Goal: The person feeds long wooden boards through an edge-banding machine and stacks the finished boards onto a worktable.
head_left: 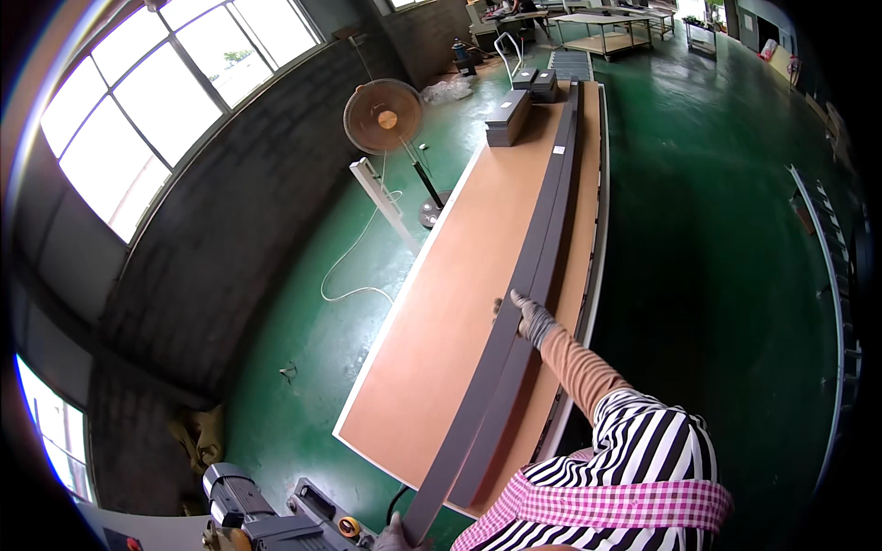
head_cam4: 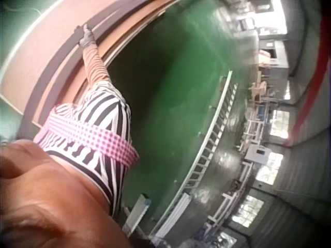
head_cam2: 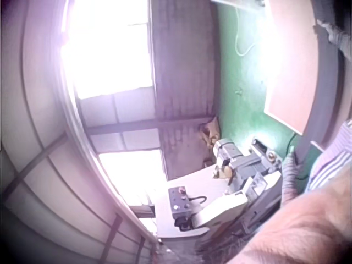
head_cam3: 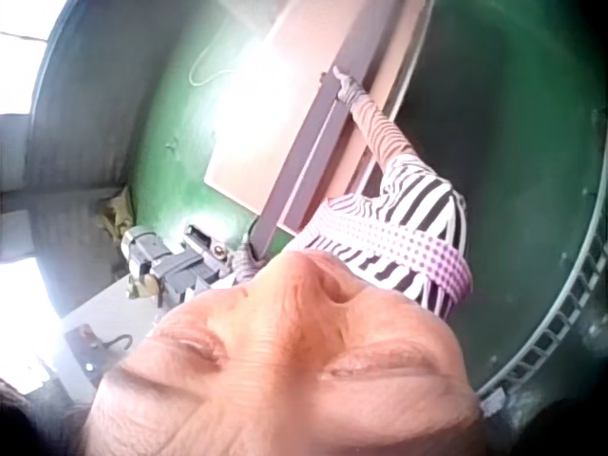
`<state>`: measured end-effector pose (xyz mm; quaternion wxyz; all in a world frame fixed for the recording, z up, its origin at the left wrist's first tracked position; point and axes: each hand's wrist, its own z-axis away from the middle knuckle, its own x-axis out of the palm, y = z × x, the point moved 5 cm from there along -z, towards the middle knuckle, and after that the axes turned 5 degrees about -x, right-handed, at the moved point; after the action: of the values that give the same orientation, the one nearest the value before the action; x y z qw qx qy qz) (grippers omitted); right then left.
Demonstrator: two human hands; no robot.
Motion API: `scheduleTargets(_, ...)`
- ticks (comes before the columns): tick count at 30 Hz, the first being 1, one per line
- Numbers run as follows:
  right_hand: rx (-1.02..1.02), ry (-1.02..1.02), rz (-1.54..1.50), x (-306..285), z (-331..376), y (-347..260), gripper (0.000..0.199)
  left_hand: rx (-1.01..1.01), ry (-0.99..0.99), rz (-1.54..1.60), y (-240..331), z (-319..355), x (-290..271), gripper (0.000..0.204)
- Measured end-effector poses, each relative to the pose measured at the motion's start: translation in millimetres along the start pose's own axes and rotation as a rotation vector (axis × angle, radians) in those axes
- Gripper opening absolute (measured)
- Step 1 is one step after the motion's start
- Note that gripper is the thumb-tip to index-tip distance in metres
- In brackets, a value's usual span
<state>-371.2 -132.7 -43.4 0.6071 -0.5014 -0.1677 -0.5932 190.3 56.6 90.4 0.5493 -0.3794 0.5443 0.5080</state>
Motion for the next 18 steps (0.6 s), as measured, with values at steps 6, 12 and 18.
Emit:
scheduleTargets(6,0.040,-0.004,-0.003,-28,-34,-44,0.036,-0.046,-0.009,0.218,-44,39,-3,0.059)
scheduleTargets(12,-0.081,0.185,0.115,-57,-69,-69,0.033,-0.055,0.026,0.125,41,17,-5,0.050)
scheduleTargets(18,-0.049,0.094,0.356,-44,-17,-40,0.041,-0.046,-0.028,0.128,129,-70,31,0.066)
